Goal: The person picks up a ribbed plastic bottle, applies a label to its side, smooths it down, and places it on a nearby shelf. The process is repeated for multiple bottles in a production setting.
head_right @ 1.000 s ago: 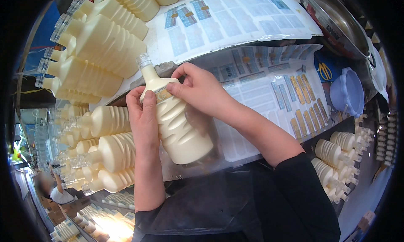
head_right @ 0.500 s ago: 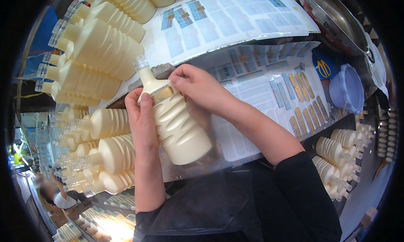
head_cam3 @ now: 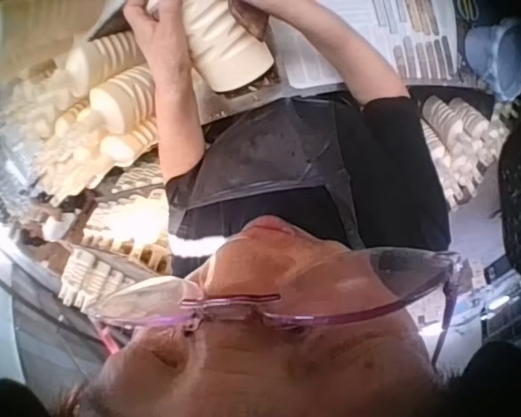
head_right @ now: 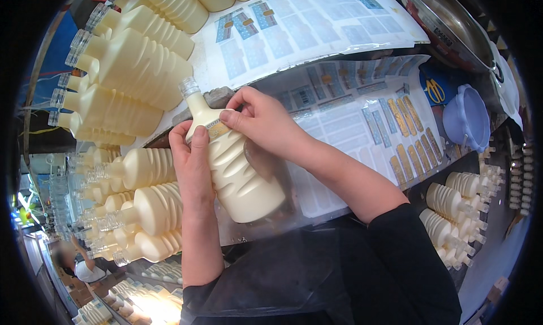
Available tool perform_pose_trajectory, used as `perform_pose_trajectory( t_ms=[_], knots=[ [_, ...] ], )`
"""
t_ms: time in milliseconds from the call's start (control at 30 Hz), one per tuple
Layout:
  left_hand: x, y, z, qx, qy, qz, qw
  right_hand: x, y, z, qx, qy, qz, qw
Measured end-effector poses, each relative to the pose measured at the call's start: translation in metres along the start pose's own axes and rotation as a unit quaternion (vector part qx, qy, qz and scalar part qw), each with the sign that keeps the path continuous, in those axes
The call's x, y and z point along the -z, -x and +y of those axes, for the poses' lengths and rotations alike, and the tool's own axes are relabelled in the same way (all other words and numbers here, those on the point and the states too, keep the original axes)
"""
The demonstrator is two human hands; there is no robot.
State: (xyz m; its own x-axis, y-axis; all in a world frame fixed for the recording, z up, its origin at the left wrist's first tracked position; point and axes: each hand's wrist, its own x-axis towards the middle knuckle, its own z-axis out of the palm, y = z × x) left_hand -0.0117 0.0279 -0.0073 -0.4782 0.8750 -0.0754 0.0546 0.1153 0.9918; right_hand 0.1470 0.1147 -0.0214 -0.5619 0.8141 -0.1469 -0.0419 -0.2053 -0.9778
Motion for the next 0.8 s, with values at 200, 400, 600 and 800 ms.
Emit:
perform_pose_trajectory(
  t_ms=[200,400,600,800],
  knots=[
    [0.000,0.000,-0.001,-0.002,0.012,0.001,1.000,0.000,-0.003,0.005,0.009,-0.031,0.005,0.999],
    [0.001,-0.002,-0.003,0.000,0.015,0.000,1.000,0.001,-0.002,0.001,-0.008,-0.002,-0.002,1.000],
    [-0.001,0.001,0.000,0.012,0.021,0.004,1.000,0.010,0.001,-0.004,-0.015,0.006,0.056,0.998],
    [0.002,0.006,-0.001,-0.014,0.042,-0.001,0.999,0.020,0.007,-0.026,0.045,-0.146,0.120,0.981]
  ],
)
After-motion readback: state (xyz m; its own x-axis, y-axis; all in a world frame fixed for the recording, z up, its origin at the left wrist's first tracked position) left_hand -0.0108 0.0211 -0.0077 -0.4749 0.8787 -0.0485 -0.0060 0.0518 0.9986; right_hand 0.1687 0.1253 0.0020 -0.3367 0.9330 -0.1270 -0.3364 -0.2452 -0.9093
